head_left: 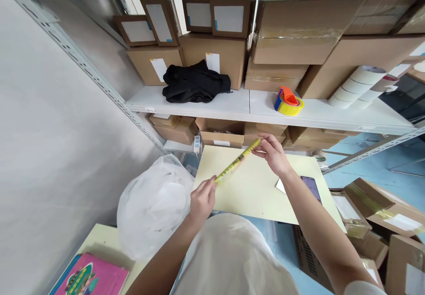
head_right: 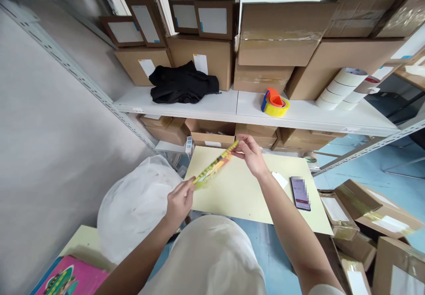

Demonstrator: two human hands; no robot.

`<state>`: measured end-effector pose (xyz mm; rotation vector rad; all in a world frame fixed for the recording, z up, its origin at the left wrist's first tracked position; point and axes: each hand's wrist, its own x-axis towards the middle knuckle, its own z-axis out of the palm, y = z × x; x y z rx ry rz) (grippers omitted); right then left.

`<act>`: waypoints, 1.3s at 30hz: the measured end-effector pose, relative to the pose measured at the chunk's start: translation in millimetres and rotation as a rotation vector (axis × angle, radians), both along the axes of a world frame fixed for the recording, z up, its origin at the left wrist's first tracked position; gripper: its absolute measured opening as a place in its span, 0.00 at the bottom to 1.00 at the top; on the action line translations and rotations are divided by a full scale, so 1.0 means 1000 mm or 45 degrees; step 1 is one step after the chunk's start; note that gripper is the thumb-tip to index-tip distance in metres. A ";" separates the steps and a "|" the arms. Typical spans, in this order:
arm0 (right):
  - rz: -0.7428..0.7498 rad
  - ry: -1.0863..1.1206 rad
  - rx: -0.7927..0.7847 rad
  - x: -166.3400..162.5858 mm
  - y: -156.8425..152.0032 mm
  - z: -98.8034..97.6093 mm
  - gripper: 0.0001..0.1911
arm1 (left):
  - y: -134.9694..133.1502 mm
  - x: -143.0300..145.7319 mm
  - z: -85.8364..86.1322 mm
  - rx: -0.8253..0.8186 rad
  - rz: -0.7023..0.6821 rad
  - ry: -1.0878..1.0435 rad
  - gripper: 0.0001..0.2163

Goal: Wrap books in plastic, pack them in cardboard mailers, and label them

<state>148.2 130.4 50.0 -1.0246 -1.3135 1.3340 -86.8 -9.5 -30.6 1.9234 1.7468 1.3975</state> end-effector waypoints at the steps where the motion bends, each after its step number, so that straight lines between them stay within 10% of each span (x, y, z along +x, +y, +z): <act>1: 0.003 -0.010 0.047 0.003 0.001 -0.005 0.24 | 0.002 -0.004 -0.001 -0.040 0.077 -0.169 0.12; 7: -0.170 -0.132 -0.083 0.009 -0.027 -0.052 0.48 | 0.004 -0.013 -0.005 -0.351 0.202 -1.209 0.17; 13: 0.196 0.169 -0.433 -0.032 -0.093 -0.096 0.38 | 0.002 -0.009 -0.008 -0.426 0.214 -1.642 0.20; 27: 0.068 0.085 -0.673 -0.054 -0.097 -0.159 0.34 | 0.005 -0.056 -0.076 -1.087 0.148 -1.042 0.19; 39: -0.057 -0.289 -0.763 -0.109 0.018 -0.251 0.20 | 0.128 -0.119 -0.164 -1.228 0.111 -0.288 0.11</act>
